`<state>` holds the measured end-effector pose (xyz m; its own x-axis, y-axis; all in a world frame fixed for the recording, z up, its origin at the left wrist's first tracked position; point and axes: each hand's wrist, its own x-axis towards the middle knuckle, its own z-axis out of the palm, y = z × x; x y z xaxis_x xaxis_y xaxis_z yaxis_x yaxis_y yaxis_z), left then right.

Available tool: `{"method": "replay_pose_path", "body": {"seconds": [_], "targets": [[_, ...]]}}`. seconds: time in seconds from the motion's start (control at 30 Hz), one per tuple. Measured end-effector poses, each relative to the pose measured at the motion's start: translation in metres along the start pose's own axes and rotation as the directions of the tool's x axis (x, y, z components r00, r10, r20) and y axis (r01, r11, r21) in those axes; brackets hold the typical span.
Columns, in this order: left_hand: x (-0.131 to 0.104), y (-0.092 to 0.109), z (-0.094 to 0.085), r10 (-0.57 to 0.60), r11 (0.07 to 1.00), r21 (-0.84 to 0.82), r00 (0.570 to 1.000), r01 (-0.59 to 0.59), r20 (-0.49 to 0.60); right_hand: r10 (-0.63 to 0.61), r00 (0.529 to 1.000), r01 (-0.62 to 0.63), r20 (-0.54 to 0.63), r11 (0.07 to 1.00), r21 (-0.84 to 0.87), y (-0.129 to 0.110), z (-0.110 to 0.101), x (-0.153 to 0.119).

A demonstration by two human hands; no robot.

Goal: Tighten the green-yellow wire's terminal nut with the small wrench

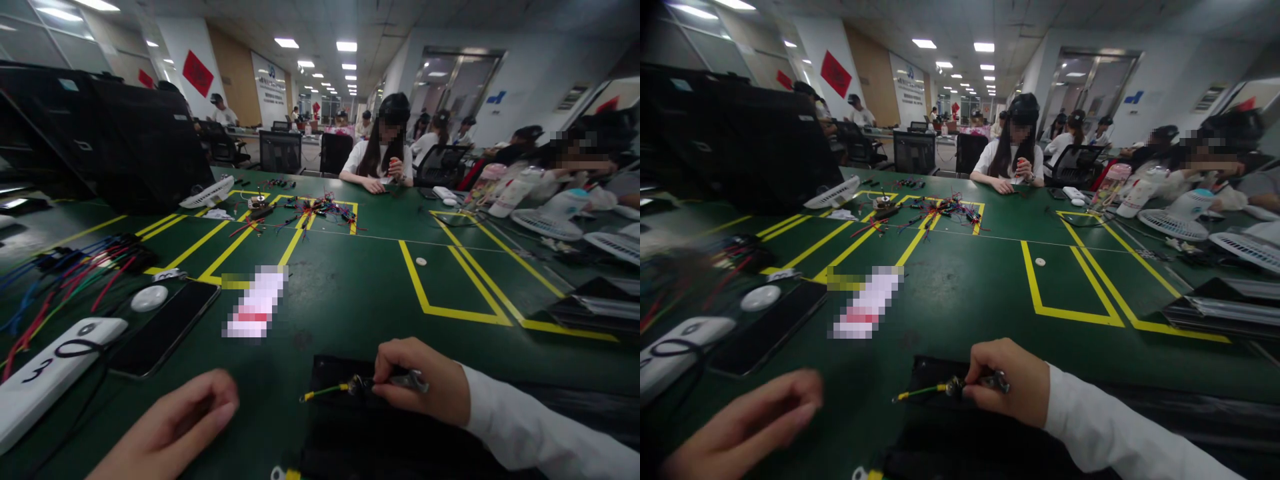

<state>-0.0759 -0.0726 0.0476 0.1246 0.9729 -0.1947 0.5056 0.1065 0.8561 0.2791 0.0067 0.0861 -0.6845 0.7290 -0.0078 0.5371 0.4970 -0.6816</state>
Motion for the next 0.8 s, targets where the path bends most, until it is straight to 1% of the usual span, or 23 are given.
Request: {"method": "replay_pose_path", "body": {"seconds": [0.03, 0.07, 0.1, 0.17, 0.2, 0.27, 0.33, 0.4, 0.5, 0.6, 0.67, 0.77, 0.8], "targets": [[0.014, 0.011, 0.005, 0.077, 0.997, 0.000, 0.991, -0.078, 0.105, -0.004, 1.000, 0.004, 0.006, 1.000, 0.004, 0.000, -0.001, 0.000], [0.027, 0.022, 0.011, 0.152, 0.988, 0.003, 0.977, -0.154, 0.152, -0.007, 1.000, 0.007, 0.013, 1.000, 0.007, 0.000, -0.003, 0.001], [0.040, 0.033, 0.019, 0.227, 0.972, 0.018, 0.959, -0.233, 0.170, -0.011, 1.000, 0.011, 0.024, 1.000, 0.010, 0.000, -0.004, 0.002], [0.059, 0.048, 0.035, 0.374, 0.922, 0.007, 0.899, -0.386, 0.228, -0.023, 0.998, 0.022, 0.060, 1.000, 0.017, 0.000, -0.005, 0.007], [0.066, 0.052, 0.042, 0.412, 0.905, -0.002, 0.873, -0.426, 0.263, -0.030, 0.996, 0.028, 0.082, 0.999, 0.022, 0.000, -0.006, 0.010], [0.073, 0.054, 0.052, 0.449, 0.888, -0.054, 0.839, -0.456, 0.308, -0.037, 0.993, 0.033, 0.115, 0.999, 0.036, 0.001, -0.006, 0.017], [0.075, 0.049, 0.057, 0.461, 0.886, -0.117, 0.829, -0.449, 0.317, -0.028, 0.993, 0.022, 0.119, 0.998, 0.052, 0.001, -0.006, 0.021], [0.073, 0.043, 0.058, 0.463, 0.886, -0.152, 0.828, -0.437, 0.318, -0.004, 0.996, -0.002, 0.092, 0.998, 0.060, -0.001, -0.006, 0.020], [0.069, 0.036, 0.055, 0.474, 0.881, -0.163, 0.823, -0.445, 0.313, 0.049, 0.999, -0.049, 0.014, 0.997, 0.052, -0.004, -0.004, 0.009], [0.066, 0.038, 0.047, 0.477, 0.879, -0.154, 0.824, -0.452, 0.305, 0.087, 0.994, -0.085, -0.073, 0.996, 0.030, -0.005, 0.000, -0.005], [0.064, 0.043, 0.042, 0.456, 0.887, -0.082, 0.834, -0.455, 0.309, 0.082, 0.991, -0.080, -0.107, 0.997, 0.016, -0.005, 0.005, -0.010], [0.063, 0.053, 0.038, 0.334, 0.910, 0.123, 0.877, -0.395, 0.345, 0.045, 0.992, -0.044, -0.117, 0.999, 0.009, -0.004, 0.011, -0.011], [0.063, 0.055, 0.038, 0.302, 0.907, 0.179, 0.884, -0.382, 0.357, 0.035, 0.993, -0.034, -0.114, 0.999, 0.010, -0.003, 0.012, -0.009]]}}
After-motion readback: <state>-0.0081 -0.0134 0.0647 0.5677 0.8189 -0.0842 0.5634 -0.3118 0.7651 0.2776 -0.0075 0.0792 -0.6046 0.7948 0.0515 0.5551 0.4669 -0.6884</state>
